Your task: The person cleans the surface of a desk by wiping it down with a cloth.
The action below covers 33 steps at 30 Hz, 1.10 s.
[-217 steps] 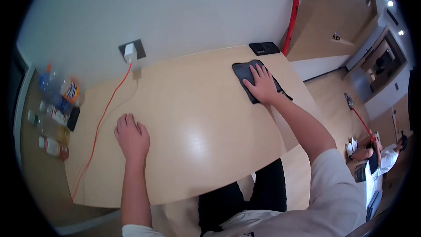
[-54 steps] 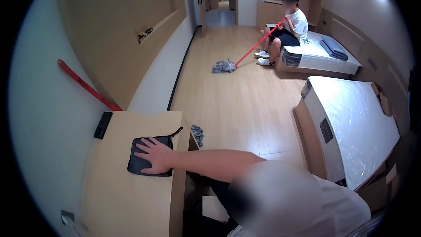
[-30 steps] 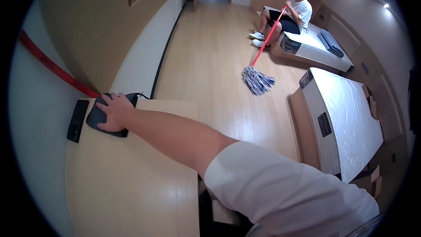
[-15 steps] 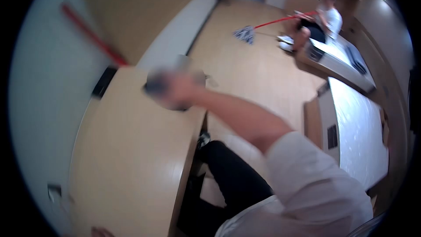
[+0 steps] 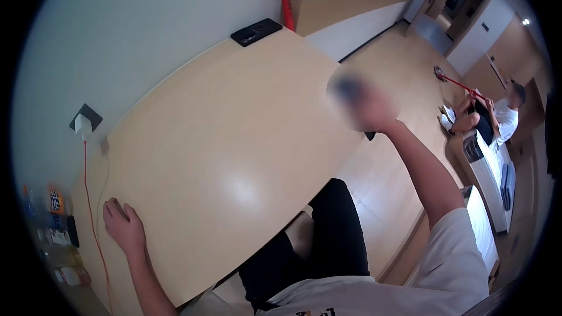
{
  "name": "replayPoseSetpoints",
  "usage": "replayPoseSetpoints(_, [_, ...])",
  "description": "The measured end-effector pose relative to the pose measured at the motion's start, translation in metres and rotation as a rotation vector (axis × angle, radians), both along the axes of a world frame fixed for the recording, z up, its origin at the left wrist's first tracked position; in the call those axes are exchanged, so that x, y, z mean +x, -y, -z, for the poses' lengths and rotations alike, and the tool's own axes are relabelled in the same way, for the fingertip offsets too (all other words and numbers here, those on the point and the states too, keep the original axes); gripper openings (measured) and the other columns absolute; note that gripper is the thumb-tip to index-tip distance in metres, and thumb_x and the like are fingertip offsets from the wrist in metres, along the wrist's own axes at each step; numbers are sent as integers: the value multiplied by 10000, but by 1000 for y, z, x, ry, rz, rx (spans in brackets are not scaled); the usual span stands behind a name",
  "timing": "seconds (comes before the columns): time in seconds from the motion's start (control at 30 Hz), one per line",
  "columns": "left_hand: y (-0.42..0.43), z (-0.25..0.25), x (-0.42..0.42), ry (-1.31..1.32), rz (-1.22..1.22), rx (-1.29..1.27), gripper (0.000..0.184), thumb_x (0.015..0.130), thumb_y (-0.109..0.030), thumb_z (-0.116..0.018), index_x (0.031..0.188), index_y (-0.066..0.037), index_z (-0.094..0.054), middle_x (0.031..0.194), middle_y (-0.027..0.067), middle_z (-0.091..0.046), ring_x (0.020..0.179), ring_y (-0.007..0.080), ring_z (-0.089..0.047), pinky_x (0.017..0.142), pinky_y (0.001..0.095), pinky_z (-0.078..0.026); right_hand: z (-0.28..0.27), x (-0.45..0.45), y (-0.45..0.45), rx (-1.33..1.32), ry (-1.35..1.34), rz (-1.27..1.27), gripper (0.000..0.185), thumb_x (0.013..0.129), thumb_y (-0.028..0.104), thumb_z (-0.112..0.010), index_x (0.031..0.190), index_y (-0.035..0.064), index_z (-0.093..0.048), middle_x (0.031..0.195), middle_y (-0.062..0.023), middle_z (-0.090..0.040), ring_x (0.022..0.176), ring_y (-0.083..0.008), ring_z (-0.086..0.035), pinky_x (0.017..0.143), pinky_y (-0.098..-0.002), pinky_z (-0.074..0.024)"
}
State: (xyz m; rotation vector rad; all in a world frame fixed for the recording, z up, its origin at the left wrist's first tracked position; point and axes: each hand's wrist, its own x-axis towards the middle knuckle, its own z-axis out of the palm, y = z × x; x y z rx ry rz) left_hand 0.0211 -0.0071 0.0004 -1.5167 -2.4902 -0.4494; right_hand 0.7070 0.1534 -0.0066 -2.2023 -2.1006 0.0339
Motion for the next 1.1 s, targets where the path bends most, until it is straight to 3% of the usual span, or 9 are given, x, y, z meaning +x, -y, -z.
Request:
replayPoseSetpoints(0.13, [1, 9, -10, -130, 93, 114, 344, 1007, -140, -585, 1305, 30, -562, 1319, 235, -594, 1221, 442, -574, 1017, 523, -465, 10, -22, -56, 63, -2, -113, 881, 989, 741, -412, 1682, 208, -296, 1731, -153, -273, 1513, -474, -335, 1271, -553, -191])
replayPoseSetpoints(0.33, [2, -11, 4, 2, 21, 3, 386, 986, -148, -579, 1330, 24, -538, 1393, 239, -548, 1304, 432, -515, 1110, 536, -388, 11, -81, -157, 64, 35, -225, 877, 987, 771, -373, 1677, 233, -309, 1753, -137, -227, 1581, -465, -222, 1292, -559, -138])
replayPoseSetpoints(0.53, [3, -13, 2, -10, 91, 34, 374, 964, -134, -594, 1304, 20, -556, 1354, 253, -563, 1266, 456, -530, 1080, 529, -413, 6, -144, -211, 40, 27, -231, 902, 970, 801, -359, 1676, 241, -320, 1756, -120, -229, 1605, -403, -204, 1304, -550, -116])
replayPoseSetpoints(0.73, [1, -9, 1, -10, 63, 55, 380, 969, -183, -612, 1310, -21, -574, 1371, 231, -572, 1272, 429, -544, 1079, 541, -397, -17, -304, -107, 194, -59, -581, 844, 961, 729, -439, 1622, 206, -432, 1707, -147, -337, 1573, -418, -267, 1296, -540, -160])
replayPoseSetpoints(0.77, [1, -9, -1, -7, 69, 57, 381, 968, -185, -613, 1310, -21, -575, 1371, 231, -573, 1268, 427, -547, 1078, 536, -398, -3, -340, -82, 327, -173, -663, 812, 927, 686, -549, 1566, 187, -509, 1650, -169, -422, 1531, -428, -338, 1281, -543, -208])
replayPoseSetpoints(0.83, [2, -5, -5, -1, 69, 74, 363, 977, -201, -605, 1299, -33, -597, 1360, 218, -586, 1258, 415, -559, 1072, 524, -408, -5, -406, -11, 233, -307, -810, 837, 946, 688, -514, 1583, 147, -483, 1674, -183, -383, 1559, -451, -277, 1292, -574, -147])
replayPoseSetpoints(0.9, [2, -1, -17, 59, 91, 107, 355, 984, -220, -605, 1286, -34, -609, 1355, 205, -597, 1257, 406, -563, 1068, 522, -416, -27, -446, 62, -6, -239, -997, 831, 1002, 685, -403, 1640, 153, -400, 1737, -162, -268, 1605, -453, -161, 1301, -598, -48])
replayPoseSetpoints(1.03, [10, 5, -44, 218, 183, 99, 416, 1013, -268, -601, 1364, -45, -610, 1427, 201, -588, 1326, 404, -546, 1125, 512, -409, -29, -452, 105, 10, -297, -1035, 780, 1005, 639, -445, 1611, 148, -446, 1713, -164, -317, 1592, -440, -205, 1308, -545, -103])
replayPoseSetpoints(1.1, [21, -7, -33, 93, 254, 15, 474, 1026, -288, -595, 1436, -50, -579, 1490, 209, -555, 1383, 406, -514, 1170, 492, -389, -19, -415, 77, 49, -399, -942, 750, 974, 612, -507, 1570, 156, -510, 1693, -142, -369, 1587, -377, -249, 1310, -514, -112])
